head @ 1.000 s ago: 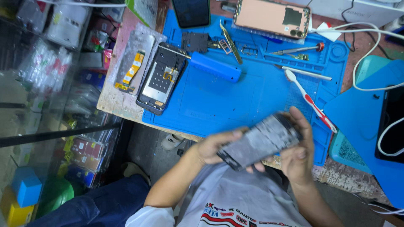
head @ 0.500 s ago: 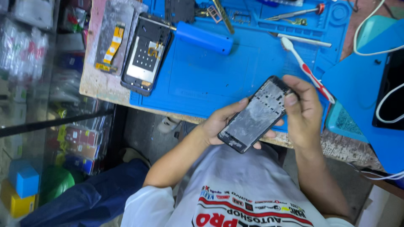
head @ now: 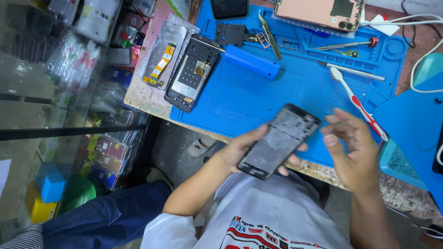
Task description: The person cleans the internal components of a disassembled mobile phone chassis with a toothbrush. They then handle a different mobile phone to look at a messaging app before returning to the chassis and peeling back a yellow ribbon cable.
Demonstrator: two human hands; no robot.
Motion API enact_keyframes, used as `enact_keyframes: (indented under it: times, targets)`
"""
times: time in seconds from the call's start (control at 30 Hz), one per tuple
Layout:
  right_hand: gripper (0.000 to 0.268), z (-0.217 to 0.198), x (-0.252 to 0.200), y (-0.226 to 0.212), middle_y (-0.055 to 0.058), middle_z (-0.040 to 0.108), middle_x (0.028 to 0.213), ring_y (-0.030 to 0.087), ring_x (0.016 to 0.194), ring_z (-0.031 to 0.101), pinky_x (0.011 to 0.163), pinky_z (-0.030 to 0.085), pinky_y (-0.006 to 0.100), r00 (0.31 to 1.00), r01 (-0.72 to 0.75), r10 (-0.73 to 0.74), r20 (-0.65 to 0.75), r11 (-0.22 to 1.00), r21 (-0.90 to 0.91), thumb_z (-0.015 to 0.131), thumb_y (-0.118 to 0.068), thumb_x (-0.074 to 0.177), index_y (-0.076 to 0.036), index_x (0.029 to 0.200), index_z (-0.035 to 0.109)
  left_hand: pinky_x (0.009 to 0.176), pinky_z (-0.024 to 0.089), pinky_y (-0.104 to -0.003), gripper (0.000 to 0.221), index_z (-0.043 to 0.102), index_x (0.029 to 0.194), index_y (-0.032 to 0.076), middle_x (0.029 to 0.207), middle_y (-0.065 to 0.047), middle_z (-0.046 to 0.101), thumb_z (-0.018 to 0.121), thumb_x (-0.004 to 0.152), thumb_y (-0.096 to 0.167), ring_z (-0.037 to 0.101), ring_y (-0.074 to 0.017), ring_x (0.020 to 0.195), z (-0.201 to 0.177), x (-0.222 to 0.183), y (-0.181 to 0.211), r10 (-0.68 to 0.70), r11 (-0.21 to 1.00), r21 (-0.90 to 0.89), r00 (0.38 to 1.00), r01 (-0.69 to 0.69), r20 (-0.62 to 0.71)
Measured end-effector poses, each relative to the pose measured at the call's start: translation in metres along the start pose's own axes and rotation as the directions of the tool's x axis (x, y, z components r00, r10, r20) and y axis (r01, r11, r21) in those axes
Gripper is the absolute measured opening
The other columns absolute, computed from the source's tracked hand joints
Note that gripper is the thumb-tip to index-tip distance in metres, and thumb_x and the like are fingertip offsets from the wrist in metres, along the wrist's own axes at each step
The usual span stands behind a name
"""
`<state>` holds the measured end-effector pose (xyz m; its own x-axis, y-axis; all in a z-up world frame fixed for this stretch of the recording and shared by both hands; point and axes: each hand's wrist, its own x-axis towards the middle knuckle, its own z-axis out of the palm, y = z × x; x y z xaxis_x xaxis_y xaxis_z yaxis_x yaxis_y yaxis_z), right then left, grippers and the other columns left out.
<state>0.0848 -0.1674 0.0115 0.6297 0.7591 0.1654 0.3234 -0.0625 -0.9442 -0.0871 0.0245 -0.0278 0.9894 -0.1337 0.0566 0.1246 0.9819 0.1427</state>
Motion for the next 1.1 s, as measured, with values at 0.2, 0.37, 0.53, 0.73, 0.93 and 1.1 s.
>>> enact_keyframes:
  times: [0.2, 0.37, 0.53, 0.73, 0.93, 1.1]
  targets:
    - [0.030, -0.028, 0.008, -0.018, 0.019, 0.062, 0.128, 0.027, 0.110, 0.063, 0.093, 0.055, 0.039, 0.986, 0.003, -0.095, -0.140, 0.837, -0.547, 0.074, -0.008, 0.101, 0.002, 0.128, 0.066, 0.097, 0.053, -0.046, 0.079, 0.030, 0.167, 0.000, 0.148, -0.027, 0.051, 0.054, 0.108, 0.048, 0.063, -0.0325, 0.122, 0.027, -0.042, 0.041, 0.269, 0.956, 0.158, 0.954, -0.247, -0.135]
    - [0.031, -0.016, 0.022, -0.020, 0.013, 0.065, 0.126, 0.032, 0.117, 0.062, 0.100, 0.051, 0.042, 0.981, 0.173, -0.187, 0.052, 0.725, -0.666, 0.078, -0.014, 0.095, -0.005, 0.124, 0.070, 0.095, 0.055, -0.052, 0.078, 0.033, 0.162, -0.002, 0.148, -0.029, 0.053, 0.052, 0.107, 0.050, 0.064, -0.0374, 0.121, 0.023, -0.040, 0.046, 0.355, 0.931, 0.149, 0.919, -0.332, -0.172]
    - [0.027, 0.011, 0.043, -0.027, 0.013, 0.065, 0.124, 0.034, 0.115, 0.062, 0.098, 0.052, 0.045, 0.966, 0.259, -0.186, 0.182, 0.743, -0.617, 0.076, -0.013, 0.092, -0.006, 0.117, 0.072, 0.095, 0.056, -0.052, 0.076, 0.033, 0.162, 0.000, 0.146, -0.028, 0.053, 0.051, 0.107, 0.049, 0.064, -0.0372, 0.118, 0.014, -0.041, 0.045, 0.457, 0.889, 0.062, 0.869, -0.454, -0.188]
    - [0.023, 0.029, 0.070, -0.030, 0.012, 0.066, 0.121, 0.034, 0.114, 0.062, 0.098, 0.052, 0.046, 0.926, 0.379, -0.276, 0.259, 0.666, -0.642, 0.077, -0.012, 0.093, -0.007, 0.115, 0.072, 0.096, 0.056, -0.053, 0.076, 0.033, 0.162, 0.001, 0.148, -0.028, 0.052, 0.050, 0.108, 0.051, 0.064, -0.0376, 0.118, 0.021, -0.066, 0.066, 0.599, 0.801, 0.149, 0.781, -0.580, -0.176]
    - [0.021, 0.038, 0.100, -0.039, 0.011, 0.067, 0.121, 0.034, 0.109, 0.063, 0.096, 0.053, 0.044, 0.897, 0.441, -0.329, 0.296, 0.605, -0.663, 0.073, -0.002, 0.100, -0.005, 0.121, 0.071, 0.093, 0.056, -0.050, 0.073, 0.033, 0.159, -0.001, 0.144, -0.029, 0.052, 0.047, 0.110, 0.052, 0.064, -0.0368, 0.114, 0.022, -0.076, 0.078, 0.633, 0.772, 0.174, 0.765, -0.612, -0.117]
    - [0.024, 0.010, 0.081, -0.028, 0.012, 0.065, 0.128, 0.032, 0.115, 0.062, 0.099, 0.050, 0.042, 0.885, 0.466, -0.298, 0.358, 0.561, -0.684, 0.073, -0.004, 0.103, -0.002, 0.126, 0.068, 0.093, 0.055, -0.051, 0.077, 0.035, 0.160, -0.001, 0.145, -0.029, 0.053, 0.047, 0.110, 0.055, 0.064, -0.0370, 0.115, 0.018, -0.105, 0.071, 0.674, 0.737, 0.232, 0.716, -0.635, -0.182]
